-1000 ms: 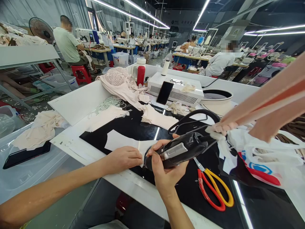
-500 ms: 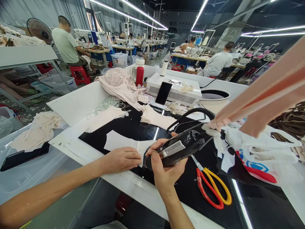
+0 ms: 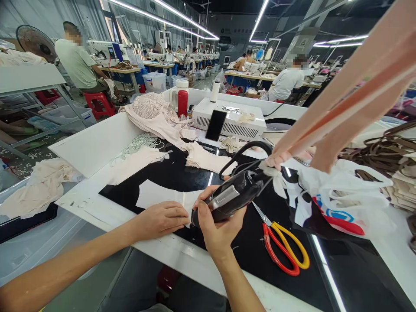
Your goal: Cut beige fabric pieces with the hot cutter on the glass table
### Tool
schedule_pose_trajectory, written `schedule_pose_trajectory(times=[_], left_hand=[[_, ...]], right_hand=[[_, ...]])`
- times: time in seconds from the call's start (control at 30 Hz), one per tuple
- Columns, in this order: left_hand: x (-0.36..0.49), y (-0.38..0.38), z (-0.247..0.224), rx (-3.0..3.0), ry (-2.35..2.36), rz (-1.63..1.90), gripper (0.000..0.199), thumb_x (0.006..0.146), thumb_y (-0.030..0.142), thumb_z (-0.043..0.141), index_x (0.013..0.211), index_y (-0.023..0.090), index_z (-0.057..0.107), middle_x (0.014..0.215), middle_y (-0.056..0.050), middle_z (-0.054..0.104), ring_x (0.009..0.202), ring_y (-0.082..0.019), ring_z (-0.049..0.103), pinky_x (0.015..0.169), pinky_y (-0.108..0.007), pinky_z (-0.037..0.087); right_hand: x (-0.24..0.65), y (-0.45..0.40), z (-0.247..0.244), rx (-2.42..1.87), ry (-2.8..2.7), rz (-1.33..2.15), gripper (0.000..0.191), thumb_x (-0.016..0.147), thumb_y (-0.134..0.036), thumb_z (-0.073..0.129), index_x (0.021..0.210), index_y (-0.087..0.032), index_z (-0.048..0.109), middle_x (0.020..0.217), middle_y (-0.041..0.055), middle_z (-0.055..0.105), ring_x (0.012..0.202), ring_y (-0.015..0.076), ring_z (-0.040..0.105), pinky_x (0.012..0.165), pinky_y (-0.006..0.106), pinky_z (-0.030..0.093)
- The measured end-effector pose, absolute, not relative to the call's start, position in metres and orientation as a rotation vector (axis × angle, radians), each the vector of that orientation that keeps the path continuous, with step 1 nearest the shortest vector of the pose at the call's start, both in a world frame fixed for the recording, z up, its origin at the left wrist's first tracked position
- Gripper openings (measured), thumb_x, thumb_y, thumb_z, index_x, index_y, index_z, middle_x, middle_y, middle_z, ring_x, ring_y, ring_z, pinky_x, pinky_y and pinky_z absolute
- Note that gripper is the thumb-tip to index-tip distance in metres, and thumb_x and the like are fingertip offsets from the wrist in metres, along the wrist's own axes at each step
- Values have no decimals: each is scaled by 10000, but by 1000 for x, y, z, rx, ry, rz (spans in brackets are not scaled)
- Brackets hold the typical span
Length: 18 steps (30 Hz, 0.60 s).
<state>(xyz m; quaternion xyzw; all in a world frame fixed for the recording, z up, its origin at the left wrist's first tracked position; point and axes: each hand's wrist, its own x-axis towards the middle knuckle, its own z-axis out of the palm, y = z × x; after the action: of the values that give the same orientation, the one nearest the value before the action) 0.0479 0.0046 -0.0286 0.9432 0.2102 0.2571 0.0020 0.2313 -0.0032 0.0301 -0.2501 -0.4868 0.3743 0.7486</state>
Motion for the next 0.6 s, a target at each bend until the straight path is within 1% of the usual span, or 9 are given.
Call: schedule_pose_trajectory(times=[0.27, 0.43, 0.6], left_hand=[[48, 5, -29, 2935, 648, 822, 146, 1060, 170, 554, 1132, 141, 679, 1065, -70, 729, 1045, -182, 665, 1013, -316, 555], [48, 4, -29, 2945, 675, 806, 128, 1031, 165, 608, 1138, 157, 679, 1065, -69, 728, 1049, -176, 672, 1015, -312, 563], [48, 4, -30, 2927, 660, 829, 142, 1052, 162, 570, 1149, 145, 672, 1061, -73, 728, 1045, -179, 672, 1016, -318, 562]], right_hand=[[231, -4, 31, -580, -1064, 809, 507, 880, -250, 772, 1314, -314, 520, 850, -42, 657, 600, 123, 648, 546, 294, 599], [231, -4, 30, -582, -1072, 807, 491, 885, -219, 750, 1307, -315, 517, 851, -42, 659, 617, 123, 647, 559, 298, 605], [230, -5, 33, -594, -1062, 802, 485, 890, -213, 741, 1312, -317, 525, 850, -45, 658, 601, 118, 638, 553, 297, 602]])
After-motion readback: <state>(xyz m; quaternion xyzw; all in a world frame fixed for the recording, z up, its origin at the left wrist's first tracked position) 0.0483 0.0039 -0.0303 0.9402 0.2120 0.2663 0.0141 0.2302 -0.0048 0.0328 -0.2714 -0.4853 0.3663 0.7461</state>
